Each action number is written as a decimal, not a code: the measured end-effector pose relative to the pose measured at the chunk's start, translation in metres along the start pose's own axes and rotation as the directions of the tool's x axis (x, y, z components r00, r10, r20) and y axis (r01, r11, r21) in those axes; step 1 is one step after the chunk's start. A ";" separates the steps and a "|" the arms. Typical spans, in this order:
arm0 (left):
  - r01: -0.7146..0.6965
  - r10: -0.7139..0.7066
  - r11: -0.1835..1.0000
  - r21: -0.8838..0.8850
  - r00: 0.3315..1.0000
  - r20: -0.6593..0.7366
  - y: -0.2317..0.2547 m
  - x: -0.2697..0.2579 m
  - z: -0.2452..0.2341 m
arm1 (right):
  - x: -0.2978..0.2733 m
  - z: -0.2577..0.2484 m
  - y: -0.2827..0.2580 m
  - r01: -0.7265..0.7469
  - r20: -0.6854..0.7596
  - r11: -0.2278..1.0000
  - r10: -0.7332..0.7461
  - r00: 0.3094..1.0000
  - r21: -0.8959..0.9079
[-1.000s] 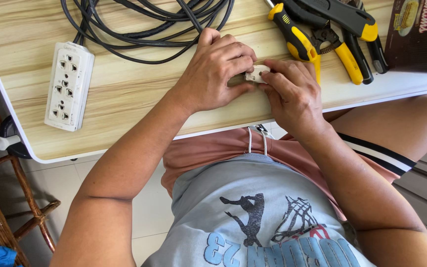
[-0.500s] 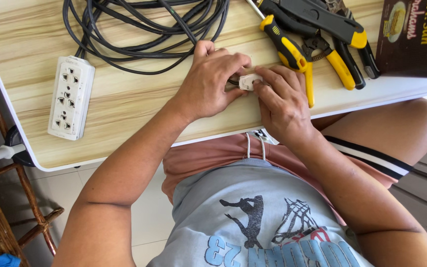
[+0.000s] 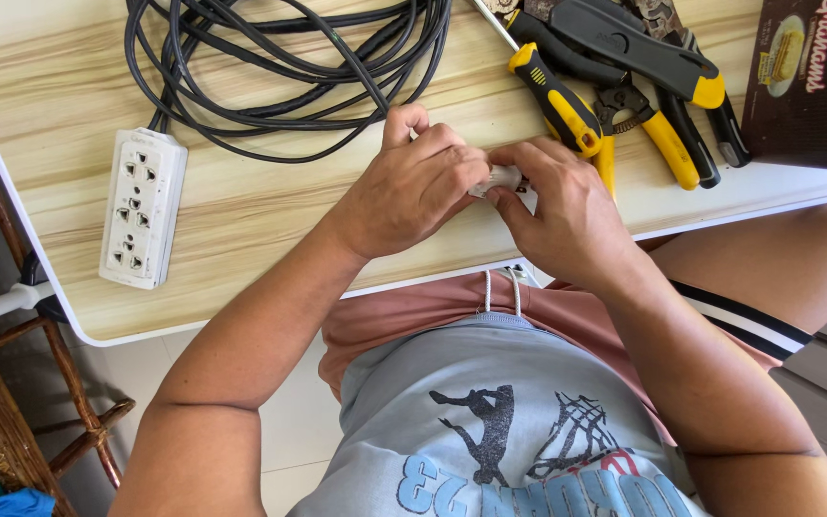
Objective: The person disassembles a white power strip and a wall socket using a screwdriver and pliers. They strip and connect wires to terminals, tighten screws, and reassemble the components on a wooden table.
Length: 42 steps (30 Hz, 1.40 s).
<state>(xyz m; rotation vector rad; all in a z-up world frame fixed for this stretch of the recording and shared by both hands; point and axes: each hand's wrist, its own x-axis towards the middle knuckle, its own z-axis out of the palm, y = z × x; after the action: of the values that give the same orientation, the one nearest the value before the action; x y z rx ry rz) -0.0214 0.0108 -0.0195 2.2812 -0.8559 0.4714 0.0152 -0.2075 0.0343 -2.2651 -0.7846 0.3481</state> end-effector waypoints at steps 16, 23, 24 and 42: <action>0.123 -0.133 0.977 -0.176 0.990 -0.047 0.001 0.005 -0.007 | -0.006 0.000 -0.002 0.086 -0.118 0.996 -0.087 0.989 -0.017; 0.158 -0.176 0.963 -0.218 0.982 -0.063 0.002 0.005 -0.004 | -0.003 0.002 -0.004 0.015 -0.085 0.999 -0.011 0.996 0.045; 0.180 -0.200 0.953 -0.245 0.978 -0.058 0.002 0.005 -0.004 | -0.004 0.001 -0.004 -0.037 -0.064 0.992 0.045 0.997 0.120; 0.147 -0.148 0.986 -0.080 0.989 -0.008 0.000 0.004 -0.004 | 0.004 0.009 0.000 -0.043 -0.182 0.998 0.034 0.983 -0.047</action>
<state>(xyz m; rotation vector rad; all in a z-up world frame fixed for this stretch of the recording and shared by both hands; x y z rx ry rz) -0.0188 0.0110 -0.0143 2.2463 -0.6810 0.3803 0.0142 -0.1999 0.0276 -2.3237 -0.6627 0.1385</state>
